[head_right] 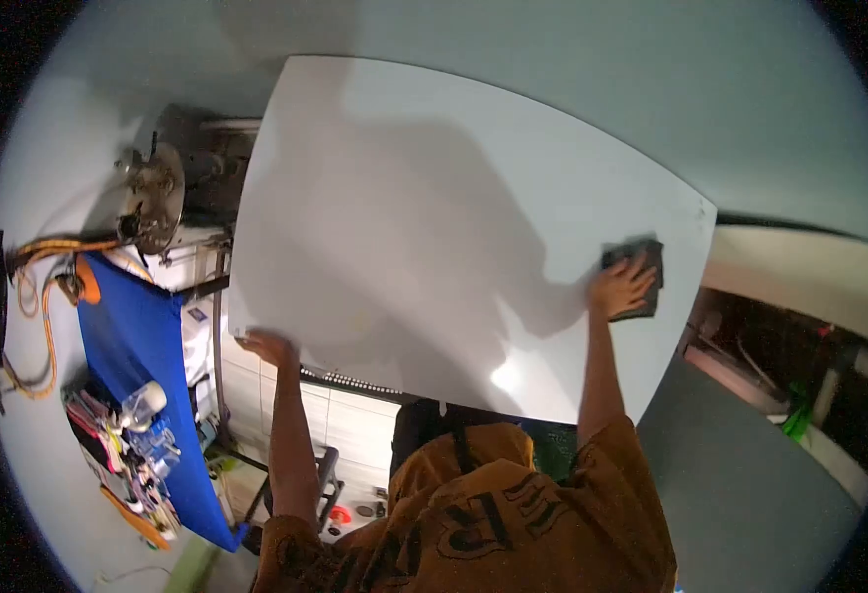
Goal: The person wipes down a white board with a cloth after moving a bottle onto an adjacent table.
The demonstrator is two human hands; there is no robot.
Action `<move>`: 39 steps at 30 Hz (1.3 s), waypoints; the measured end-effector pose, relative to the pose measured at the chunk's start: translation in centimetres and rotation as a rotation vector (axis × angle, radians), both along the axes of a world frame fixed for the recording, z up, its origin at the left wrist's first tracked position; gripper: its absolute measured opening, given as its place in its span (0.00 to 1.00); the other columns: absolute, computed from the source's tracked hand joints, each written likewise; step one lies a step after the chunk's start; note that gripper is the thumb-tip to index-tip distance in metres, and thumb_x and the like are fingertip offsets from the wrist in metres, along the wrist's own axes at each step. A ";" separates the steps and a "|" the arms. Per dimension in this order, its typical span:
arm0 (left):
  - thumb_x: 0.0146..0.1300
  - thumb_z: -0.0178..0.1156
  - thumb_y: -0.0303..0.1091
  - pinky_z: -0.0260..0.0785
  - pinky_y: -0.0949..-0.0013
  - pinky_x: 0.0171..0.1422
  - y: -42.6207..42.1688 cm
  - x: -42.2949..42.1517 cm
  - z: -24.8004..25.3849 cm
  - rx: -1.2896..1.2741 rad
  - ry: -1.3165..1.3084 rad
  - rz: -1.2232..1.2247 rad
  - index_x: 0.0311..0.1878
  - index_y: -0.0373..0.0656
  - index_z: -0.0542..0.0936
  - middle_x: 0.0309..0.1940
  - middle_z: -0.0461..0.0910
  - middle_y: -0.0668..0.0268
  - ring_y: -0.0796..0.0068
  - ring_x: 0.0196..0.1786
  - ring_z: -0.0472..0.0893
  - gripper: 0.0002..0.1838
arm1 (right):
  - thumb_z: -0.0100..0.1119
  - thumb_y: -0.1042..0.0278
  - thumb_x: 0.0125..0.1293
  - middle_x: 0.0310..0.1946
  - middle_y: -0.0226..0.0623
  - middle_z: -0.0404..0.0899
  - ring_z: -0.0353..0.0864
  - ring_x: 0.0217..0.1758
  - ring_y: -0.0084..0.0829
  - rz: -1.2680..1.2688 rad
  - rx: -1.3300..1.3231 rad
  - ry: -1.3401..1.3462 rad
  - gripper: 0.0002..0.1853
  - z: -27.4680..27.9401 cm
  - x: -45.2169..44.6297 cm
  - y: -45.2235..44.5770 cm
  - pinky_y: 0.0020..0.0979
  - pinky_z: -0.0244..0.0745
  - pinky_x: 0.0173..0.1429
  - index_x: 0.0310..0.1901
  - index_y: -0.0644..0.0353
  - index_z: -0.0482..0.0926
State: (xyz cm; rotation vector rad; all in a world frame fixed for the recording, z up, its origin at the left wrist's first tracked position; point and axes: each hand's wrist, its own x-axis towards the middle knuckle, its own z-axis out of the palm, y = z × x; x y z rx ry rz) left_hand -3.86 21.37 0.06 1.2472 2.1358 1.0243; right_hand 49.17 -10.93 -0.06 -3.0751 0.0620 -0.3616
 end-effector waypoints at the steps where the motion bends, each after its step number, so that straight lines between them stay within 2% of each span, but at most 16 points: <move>1: 0.72 0.33 0.54 0.61 0.47 0.67 0.1 -0.5 -0.2 -0.025 -0.005 0.022 0.72 0.39 0.46 0.69 0.50 0.41 0.41 0.67 0.61 0.35 | 0.34 0.48 0.73 0.74 0.38 0.48 0.46 0.76 0.40 0.066 -0.017 0.010 0.27 0.8 -1.6 3.4 0.57 0.43 0.72 0.72 0.38 0.55; 5: 0.72 0.30 0.53 0.62 0.48 0.66 -0.1 1.2 2.1 -0.046 -0.239 0.055 0.72 0.39 0.45 0.69 0.50 0.40 0.39 0.66 0.61 0.34 | 0.37 0.50 0.72 0.74 0.36 0.46 0.45 0.77 0.39 0.348 0.009 -0.015 0.27 1.4 -7.7 15.0 0.56 0.44 0.71 0.71 0.38 0.54; 13: 0.72 0.29 0.52 0.63 0.49 0.66 0.2 1.6 3.0 0.001 -0.077 0.020 0.72 0.36 0.45 0.67 0.53 0.37 0.37 0.66 0.63 0.34 | 0.40 0.49 0.70 0.73 0.37 0.50 0.48 0.75 0.37 0.908 0.059 0.015 0.27 2.8 -20.6 34.1 0.52 0.38 0.72 0.69 0.41 0.60; 14: 0.72 0.29 0.53 0.63 0.49 0.66 0.2 1.3 2.8 0.011 -0.098 0.032 0.72 0.36 0.46 0.67 0.53 0.37 0.37 0.65 0.63 0.34 | 0.47 0.51 0.68 0.71 0.37 0.54 0.50 0.74 0.37 0.991 0.104 0.036 0.26 3.8 -22.4 36.1 0.53 0.47 0.69 0.67 0.40 0.64; 16: 0.72 0.29 0.53 0.64 0.49 0.65 0.3 1.3 2.3 0.029 -0.146 0.037 0.72 0.36 0.46 0.67 0.53 0.36 0.37 0.65 0.63 0.34 | 0.50 0.53 0.64 0.68 0.39 0.58 0.52 0.72 0.39 1.165 0.203 0.067 0.26 4.1 -25.8 39.5 0.54 0.48 0.67 0.64 0.46 0.67; 18: 0.72 0.29 0.54 0.64 0.48 0.64 0.1 0.0 0.1 -0.022 -0.012 0.038 0.72 0.36 0.46 0.66 0.54 0.36 0.36 0.64 0.64 0.35 | 0.54 0.57 0.59 0.63 0.40 0.63 0.58 0.68 0.41 1.380 0.423 0.099 0.21 3.2 -28.6 42.4 0.58 0.53 0.65 0.55 0.51 0.75; 21: 0.72 0.29 0.56 0.65 0.45 0.62 -0.7 -4.5 -7.4 0.023 0.230 -0.076 0.72 0.37 0.45 0.65 0.57 0.36 0.34 0.61 0.67 0.36 | 0.54 0.56 0.61 0.66 0.38 0.63 0.56 0.71 0.39 1.666 0.522 0.186 0.20 2.8 -30.8 43.9 0.57 0.49 0.69 0.56 0.44 0.76; 24: 0.71 0.31 0.57 0.65 0.43 0.62 -0.2 3.1 3.8 -0.055 -0.185 0.079 0.72 0.41 0.45 0.65 0.56 0.38 0.36 0.61 0.67 0.35 | 0.56 0.51 0.62 0.68 0.34 0.61 0.54 0.73 0.36 1.809 0.459 0.289 0.21 2.6 -28.2 40.2 0.52 0.46 0.74 0.58 0.36 0.75; 25: 0.71 0.33 0.56 0.66 0.44 0.63 -0.2 -1.6 -2.0 0.036 -0.141 -0.055 0.72 0.46 0.47 0.67 0.56 0.41 0.39 0.63 0.66 0.34 | 0.56 0.50 0.61 0.67 0.34 0.63 0.56 0.72 0.36 1.773 0.459 0.244 0.22 2.7 -26.8 37.5 0.54 0.47 0.72 0.58 0.35 0.75; 28: 0.71 0.35 0.54 0.66 0.46 0.64 0.0 -0.8 -1.6 -0.004 0.035 0.007 0.72 0.48 0.48 0.67 0.56 0.44 0.42 0.64 0.66 0.32 | 0.54 0.51 0.63 0.67 0.34 0.61 0.57 0.70 0.37 1.529 0.299 0.251 0.25 5.6 -19.7 26.3 0.53 0.52 0.69 0.63 0.37 0.68; 29: 0.71 0.34 0.53 0.66 0.47 0.64 0.2 0.8 0.7 -0.093 -0.115 0.090 0.71 0.47 0.48 0.67 0.57 0.44 0.43 0.64 0.66 0.31 | 0.52 0.51 0.64 0.68 0.35 0.59 0.56 0.70 0.37 1.438 0.102 0.220 0.25 5.3 -17.2 22.3 0.52 0.52 0.70 0.63 0.40 0.68; 31: 0.71 0.34 0.53 0.66 0.47 0.64 -0.2 1.2 0.5 -0.027 -0.185 0.050 0.72 0.47 0.48 0.67 0.57 0.44 0.43 0.63 0.67 0.31 | 0.58 0.60 0.60 0.67 0.40 0.60 0.57 0.70 0.42 1.224 0.244 0.268 0.25 4.3 -12.3 13.6 0.50 0.56 0.66 0.61 0.48 0.71; 33: 0.71 0.34 0.53 0.66 0.46 0.64 0.1 -0.7 -1.1 0.009 -0.208 0.036 0.72 0.47 0.48 0.66 0.58 0.44 0.44 0.62 0.68 0.31 | 0.63 0.67 0.55 0.66 0.46 0.63 0.61 0.67 0.49 1.033 0.154 0.162 0.29 6.7 -8.3 6.1 0.50 0.56 0.65 0.61 0.48 0.72; 36: 0.71 0.34 0.53 0.66 0.48 0.65 -0.3 1.8 1.7 -0.082 -0.218 0.116 0.72 0.45 0.48 0.66 0.58 0.44 0.43 0.61 0.69 0.32 | 0.51 0.65 0.65 0.66 0.50 0.62 0.60 0.68 0.52 0.860 0.096 -0.020 0.24 5.6 -3.8 -4.3 0.50 0.54 0.67 0.64 0.53 0.70; 37: 0.71 0.34 0.53 0.65 0.48 0.65 -0.2 0.4 0.3 -0.081 -0.162 0.100 0.72 0.44 0.48 0.66 0.58 0.44 0.43 0.61 0.69 0.32 | 0.48 0.63 0.65 0.68 0.48 0.60 0.57 0.70 0.52 0.737 0.111 -0.018 0.25 4.4 -2.5 -7.6 0.53 0.49 0.69 0.65 0.48 0.68; 39: 0.71 0.34 0.53 0.64 0.49 0.66 0.7 -5.5 -6.1 -0.029 0.083 -0.028 0.71 0.43 0.48 0.66 0.58 0.43 0.43 0.61 0.69 0.32 | 0.44 0.64 0.67 0.67 0.51 0.60 0.58 0.70 0.50 0.544 0.045 -0.096 0.24 4.0 -1.6 -12.2 0.53 0.51 0.68 0.65 0.50 0.68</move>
